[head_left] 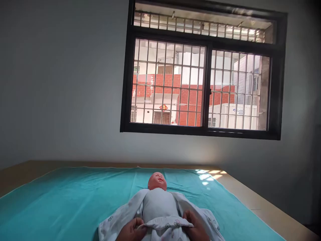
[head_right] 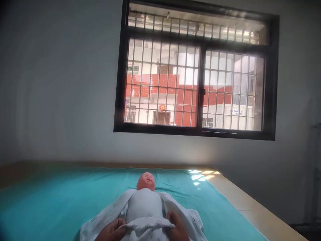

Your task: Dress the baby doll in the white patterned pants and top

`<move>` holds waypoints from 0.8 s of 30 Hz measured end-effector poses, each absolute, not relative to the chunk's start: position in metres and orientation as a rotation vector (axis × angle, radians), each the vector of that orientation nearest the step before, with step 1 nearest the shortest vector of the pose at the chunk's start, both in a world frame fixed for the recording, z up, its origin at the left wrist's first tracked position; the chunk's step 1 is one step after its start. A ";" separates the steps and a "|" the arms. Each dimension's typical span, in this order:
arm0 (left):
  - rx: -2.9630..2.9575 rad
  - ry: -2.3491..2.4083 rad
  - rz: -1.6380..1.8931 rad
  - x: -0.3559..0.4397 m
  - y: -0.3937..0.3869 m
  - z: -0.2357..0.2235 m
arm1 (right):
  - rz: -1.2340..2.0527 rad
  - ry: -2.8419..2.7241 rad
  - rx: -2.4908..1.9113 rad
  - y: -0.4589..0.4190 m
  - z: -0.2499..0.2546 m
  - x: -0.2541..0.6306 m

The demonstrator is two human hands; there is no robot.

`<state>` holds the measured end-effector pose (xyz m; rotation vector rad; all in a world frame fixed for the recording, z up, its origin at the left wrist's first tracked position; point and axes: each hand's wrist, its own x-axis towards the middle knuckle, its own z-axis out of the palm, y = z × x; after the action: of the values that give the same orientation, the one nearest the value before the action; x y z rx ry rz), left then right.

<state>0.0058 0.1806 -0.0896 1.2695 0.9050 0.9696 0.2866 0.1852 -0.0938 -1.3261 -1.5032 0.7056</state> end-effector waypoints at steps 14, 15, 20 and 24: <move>1.630 1.166 1.143 0.000 0.150 -0.070 | 0.760 -1.582 -1.274 0.152 -0.079 0.268; 1.700 1.189 1.192 0.002 0.148 -0.068 | 0.708 -1.628 -1.284 0.151 -0.078 0.268; 2.056 1.223 1.103 0.010 0.151 -0.045 | 0.276 -2.009 -1.276 0.149 -0.053 0.273; 2.439 1.254 0.902 0.016 0.169 -0.013 | 0.130 -2.309 -1.135 0.164 -0.022 0.280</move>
<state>0.0165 0.1694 -0.0132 2.4395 1.2542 0.9022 0.2805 0.1642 -0.0218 -1.1347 -2.3094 0.1297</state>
